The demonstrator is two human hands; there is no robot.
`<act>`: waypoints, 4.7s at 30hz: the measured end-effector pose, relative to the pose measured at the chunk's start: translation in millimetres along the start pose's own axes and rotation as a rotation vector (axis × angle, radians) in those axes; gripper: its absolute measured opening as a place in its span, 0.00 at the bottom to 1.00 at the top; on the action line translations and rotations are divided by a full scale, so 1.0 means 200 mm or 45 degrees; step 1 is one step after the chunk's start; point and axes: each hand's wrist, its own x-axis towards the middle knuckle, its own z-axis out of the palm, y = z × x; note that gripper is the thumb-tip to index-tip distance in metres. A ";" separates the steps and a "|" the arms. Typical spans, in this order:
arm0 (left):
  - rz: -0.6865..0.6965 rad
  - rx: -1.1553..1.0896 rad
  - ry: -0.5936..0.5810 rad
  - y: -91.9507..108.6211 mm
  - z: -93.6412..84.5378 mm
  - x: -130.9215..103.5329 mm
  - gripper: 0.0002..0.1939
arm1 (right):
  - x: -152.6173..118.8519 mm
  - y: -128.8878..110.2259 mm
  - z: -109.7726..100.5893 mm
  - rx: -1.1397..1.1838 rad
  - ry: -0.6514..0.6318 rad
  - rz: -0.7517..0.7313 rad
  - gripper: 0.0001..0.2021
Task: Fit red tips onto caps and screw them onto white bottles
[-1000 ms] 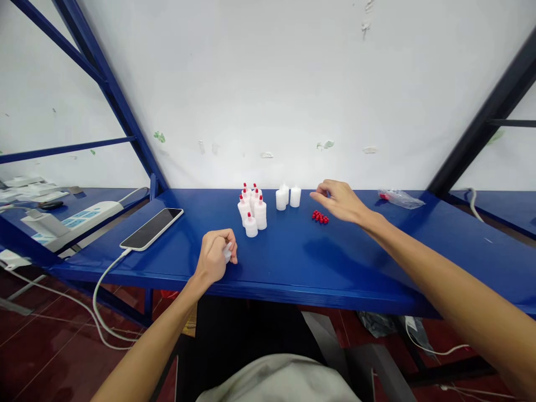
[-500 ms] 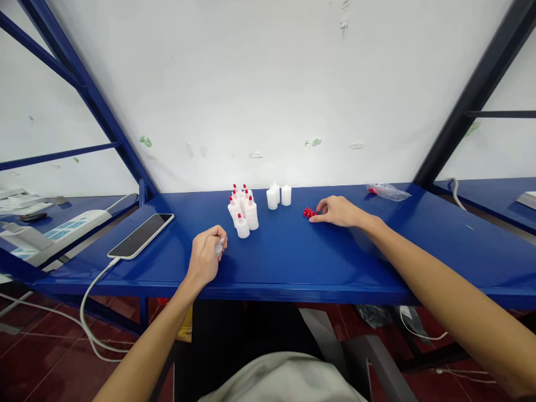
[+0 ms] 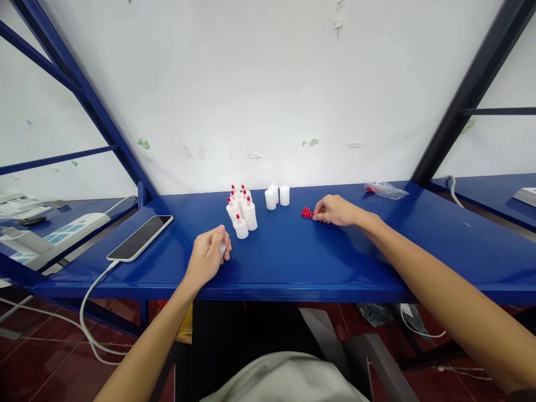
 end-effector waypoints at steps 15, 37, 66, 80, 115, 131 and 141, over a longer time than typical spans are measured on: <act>0.077 -0.278 -0.291 0.03 -0.02 -0.01 0.16 | -0.13 -0.87 0.32 0.393 0.323 -0.875 0.05; 0.051 -0.144 0.159 0.02 -0.02 0.01 0.15 | -0.01 -0.96 0.17 0.273 0.492 -0.739 0.05; 0.071 -0.661 -0.227 -0.02 -0.01 -0.01 0.07 | -0.07 -1.04 0.36 0.558 0.005 -0.924 0.13; 0.135 -0.611 -0.063 -0.01 0.00 -0.05 0.12 | -0.09 -1.05 0.39 0.480 0.126 -0.974 0.14; 0.219 0.507 -0.337 0.04 0.01 -0.03 0.18 | 0.16 -0.14 -0.12 -0.174 0.546 0.027 0.19; 0.281 0.127 -0.476 0.24 0.30 0.16 0.16 | 0.15 0.15 0.08 0.091 0.359 0.056 0.09; 0.062 0.249 0.321 0.18 0.75 0.62 0.29 | 0.11 0.14 0.05 0.191 0.457 0.134 0.12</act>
